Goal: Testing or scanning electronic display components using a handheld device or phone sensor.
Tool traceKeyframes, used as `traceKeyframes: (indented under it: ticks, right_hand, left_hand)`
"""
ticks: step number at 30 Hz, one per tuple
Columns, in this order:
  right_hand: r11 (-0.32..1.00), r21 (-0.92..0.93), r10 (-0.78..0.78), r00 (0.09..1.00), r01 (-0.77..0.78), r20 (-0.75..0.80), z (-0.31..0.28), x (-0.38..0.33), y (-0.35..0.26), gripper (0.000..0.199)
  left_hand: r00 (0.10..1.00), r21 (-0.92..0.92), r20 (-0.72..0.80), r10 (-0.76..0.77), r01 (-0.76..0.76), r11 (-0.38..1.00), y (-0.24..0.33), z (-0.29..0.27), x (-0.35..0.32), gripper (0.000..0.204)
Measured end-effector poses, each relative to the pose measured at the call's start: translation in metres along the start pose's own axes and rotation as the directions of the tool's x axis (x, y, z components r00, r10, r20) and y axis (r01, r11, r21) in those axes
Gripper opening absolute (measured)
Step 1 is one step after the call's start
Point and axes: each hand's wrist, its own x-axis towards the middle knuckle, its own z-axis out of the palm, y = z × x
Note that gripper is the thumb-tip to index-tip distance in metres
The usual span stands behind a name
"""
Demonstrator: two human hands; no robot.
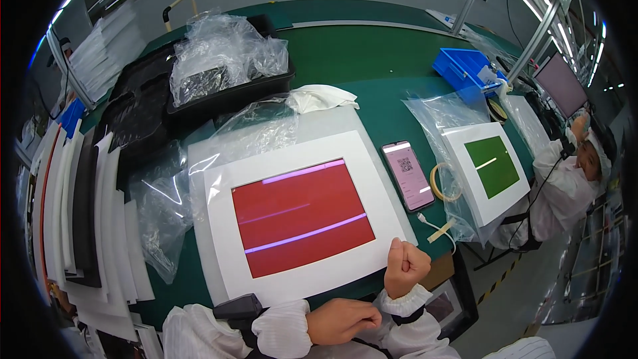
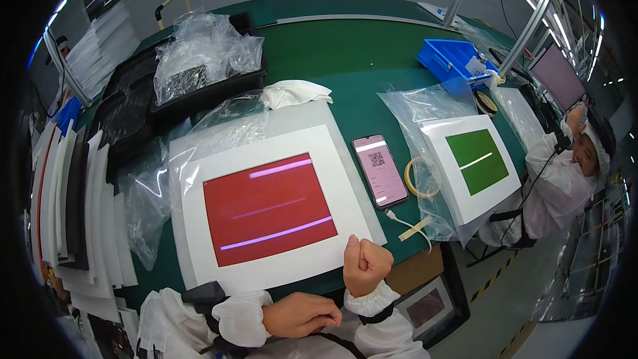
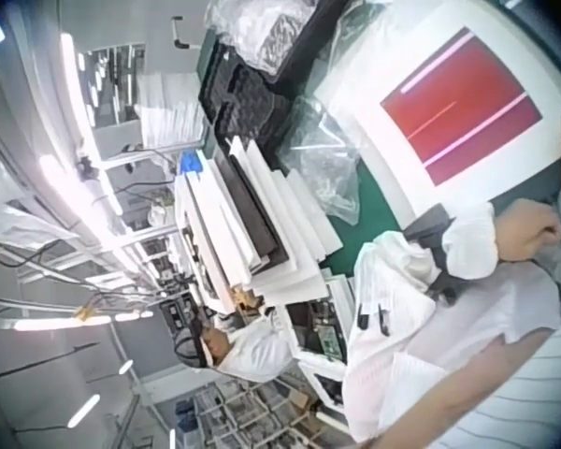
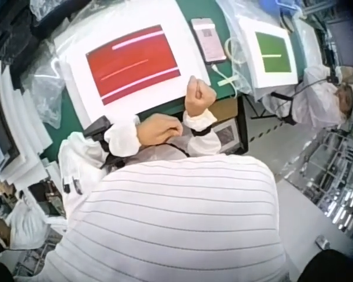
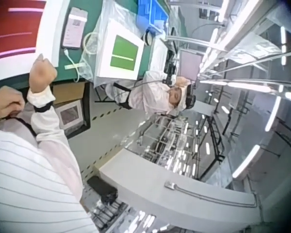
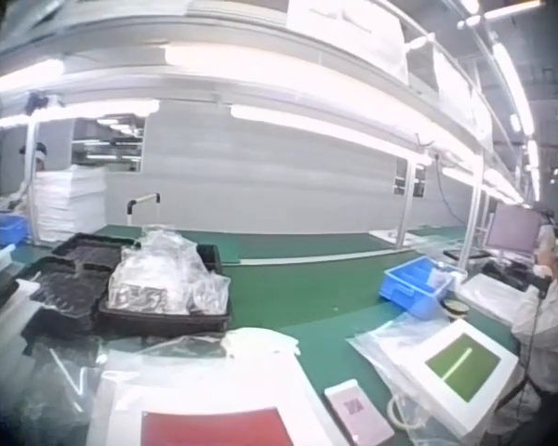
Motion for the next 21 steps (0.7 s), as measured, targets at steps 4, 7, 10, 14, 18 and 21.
traceKeyframes:
  ticks: [4,7,10,14,18,21]
  right_hand:
    - [1.0,0.011,-0.01,1.0,0.01,-0.001,0.0006,0.0001,-0.0019,0.041]
    - [1.0,0.007,-0.005,1.0,0.005,-0.001,-0.0001,-0.0002,0.0009,0.041]
    - [1.0,0.002,-0.008,1.0,0.008,-0.005,0.0001,-0.0004,0.0018,0.041]
    - [1.0,0.004,-0.011,1.0,0.011,-0.003,-0.0007,-0.0006,0.0025,0.042]
    - [1.0,0.005,-0.014,1.0,0.014,-0.003,-0.0004,-0.0007,0.0019,0.042]
    - [1.0,0.004,-0.012,1.0,0.012,-0.005,-0.0004,-0.0007,0.002,0.042]
  left_hand:
    - [0.999,-0.025,0.001,-0.04,0.04,0.999,0.0042,0.0,-0.0021,0.008]
    - [0.998,-0.009,-0.054,0.041,-0.042,0.999,-0.0013,0.0015,-0.0006,0.008]
    - [0.999,-0.006,-0.044,0.03,-0.03,1.0,-0.001,0.0007,-0.0003,0.009]
    - [0.999,-0.009,-0.034,0.019,-0.019,1.0,-0.0014,0.0009,0.0003,0.01]
    - [0.999,-0.006,-0.031,0.014,-0.014,1.0,-0.0009,0.0012,-0.0006,0.011]
    - [0.999,0.001,-0.031,0.016,-0.016,1.0,-0.0012,0.0012,0.0001,0.012]
